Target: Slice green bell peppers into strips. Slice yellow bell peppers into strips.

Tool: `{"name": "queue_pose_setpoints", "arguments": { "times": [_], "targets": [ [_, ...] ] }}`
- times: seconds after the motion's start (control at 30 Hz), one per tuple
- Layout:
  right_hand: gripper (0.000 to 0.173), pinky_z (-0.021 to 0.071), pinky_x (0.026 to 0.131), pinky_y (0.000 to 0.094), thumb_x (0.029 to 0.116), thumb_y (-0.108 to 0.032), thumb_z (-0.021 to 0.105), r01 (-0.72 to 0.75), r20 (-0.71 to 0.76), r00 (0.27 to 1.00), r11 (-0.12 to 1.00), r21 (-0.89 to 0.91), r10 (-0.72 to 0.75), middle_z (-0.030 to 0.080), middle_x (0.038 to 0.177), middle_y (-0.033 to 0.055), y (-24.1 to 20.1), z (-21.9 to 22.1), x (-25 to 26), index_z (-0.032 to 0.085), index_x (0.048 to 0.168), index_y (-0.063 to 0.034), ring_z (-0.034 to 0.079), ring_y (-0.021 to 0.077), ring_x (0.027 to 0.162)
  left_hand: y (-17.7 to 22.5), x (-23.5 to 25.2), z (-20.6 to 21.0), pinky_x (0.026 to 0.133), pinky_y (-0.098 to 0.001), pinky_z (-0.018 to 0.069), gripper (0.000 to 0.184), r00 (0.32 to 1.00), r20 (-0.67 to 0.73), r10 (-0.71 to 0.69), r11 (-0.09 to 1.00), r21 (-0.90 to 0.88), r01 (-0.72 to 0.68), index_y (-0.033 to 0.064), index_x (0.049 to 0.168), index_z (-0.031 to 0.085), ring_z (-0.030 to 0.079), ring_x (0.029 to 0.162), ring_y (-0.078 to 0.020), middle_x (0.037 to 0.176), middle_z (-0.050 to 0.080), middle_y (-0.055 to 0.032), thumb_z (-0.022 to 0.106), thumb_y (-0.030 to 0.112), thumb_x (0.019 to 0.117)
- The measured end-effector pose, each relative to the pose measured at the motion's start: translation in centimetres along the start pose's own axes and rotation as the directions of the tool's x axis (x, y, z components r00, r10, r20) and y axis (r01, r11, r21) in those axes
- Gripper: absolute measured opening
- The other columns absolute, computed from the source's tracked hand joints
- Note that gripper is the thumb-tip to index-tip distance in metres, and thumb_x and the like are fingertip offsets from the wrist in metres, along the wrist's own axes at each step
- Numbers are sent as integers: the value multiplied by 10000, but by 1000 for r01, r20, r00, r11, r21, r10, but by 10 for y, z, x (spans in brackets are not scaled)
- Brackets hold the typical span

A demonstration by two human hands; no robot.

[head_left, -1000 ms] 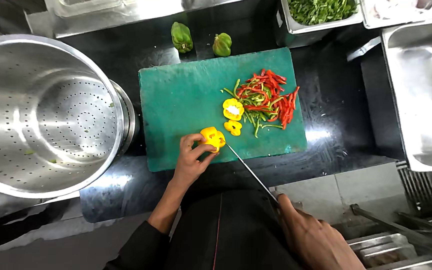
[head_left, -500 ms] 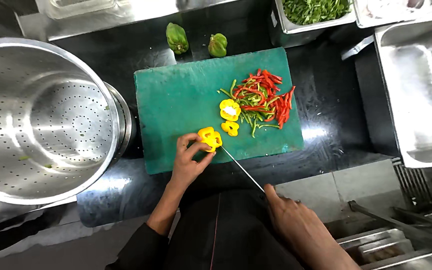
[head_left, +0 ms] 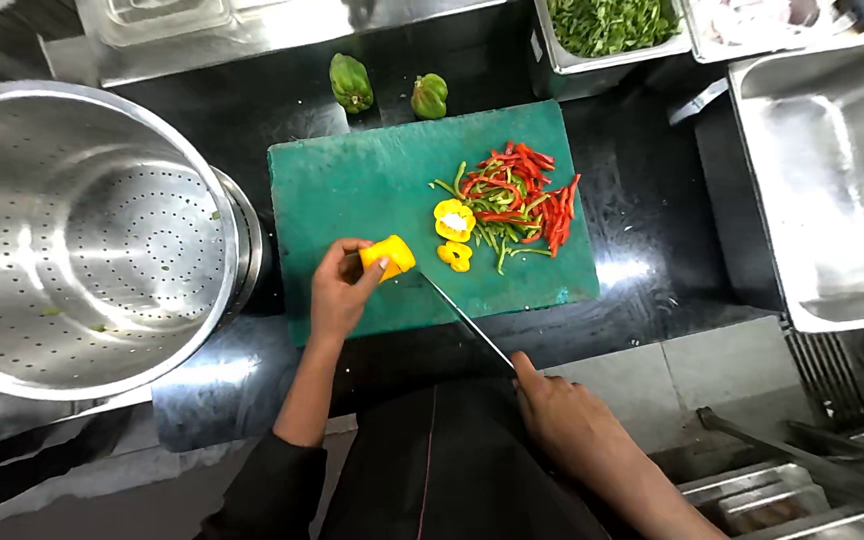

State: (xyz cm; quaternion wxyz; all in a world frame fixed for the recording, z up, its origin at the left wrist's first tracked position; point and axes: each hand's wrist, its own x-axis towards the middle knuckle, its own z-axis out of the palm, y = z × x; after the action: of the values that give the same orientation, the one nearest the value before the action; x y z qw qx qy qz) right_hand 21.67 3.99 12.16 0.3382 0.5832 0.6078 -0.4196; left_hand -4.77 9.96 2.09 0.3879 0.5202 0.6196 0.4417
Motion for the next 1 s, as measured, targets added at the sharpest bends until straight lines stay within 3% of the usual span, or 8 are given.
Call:
{"name": "queue_pose_setpoints", "arguments": {
  "times": [0.07,0.17,0.27,0.5,0.87,1.0],
  "targets": [
    [376,536,854,586,1128,-307,334,57,-17,998,997,57,-56,688,1030,241,10,3,3,446,1433,-118,687,451,1024,5,9,-4,793,-294,607,298,999,5,-33,992,122,32,44,1202,628,711,891,-114,1082,708,-84,690,220,969],
    [341,543,753,594,1104,-310,389,188,-145,975,973,137,-168,681,880,211,25,16,-2,515,1345,-104,700,438,876,11,17,-1,832,-369,597,381,1000,1,-13,966,258,12,79,1310,635,697,1009,-199,1249,666,-130,666,294,997],
    [308,539,636,547,1083,-301,422,299,-315,920,936,183,-233,643,751,149,24,23,-6,555,1256,-84,683,382,720,16,21,5,800,-350,571,328,999,7,33,954,299,-33,110,1270,693,670,1009,-208,1286,645,-129,647,305,1010],
    [276,538,711,479,1113,-320,416,270,-274,941,929,254,-198,619,791,99,-1,-5,21,528,1279,-131,663,292,762,18,17,18,806,-321,592,297,999,-20,28,960,280,-21,115,1235,716,674,1020,-194,1268,627,-135,674,284,994],
    [243,534,687,461,1113,-310,431,232,-280,948,929,289,-150,602,775,91,-12,-13,35,508,1267,-140,652,279,742,18,8,26,791,-294,603,300,994,-83,69,951,306,-40,107,1208,733,686,979,-185,1229,621,-159,729,271,957],
    [229,537,679,453,1112,-314,430,272,-271,943,921,280,-196,597,775,85,-14,-11,38,510,1245,-145,651,270,736,9,5,19,863,-280,603,289,994,-59,89,971,226,-73,89,1220,721,675,1072,-165,1247,624,-140,707,235,970]
  ]
}}
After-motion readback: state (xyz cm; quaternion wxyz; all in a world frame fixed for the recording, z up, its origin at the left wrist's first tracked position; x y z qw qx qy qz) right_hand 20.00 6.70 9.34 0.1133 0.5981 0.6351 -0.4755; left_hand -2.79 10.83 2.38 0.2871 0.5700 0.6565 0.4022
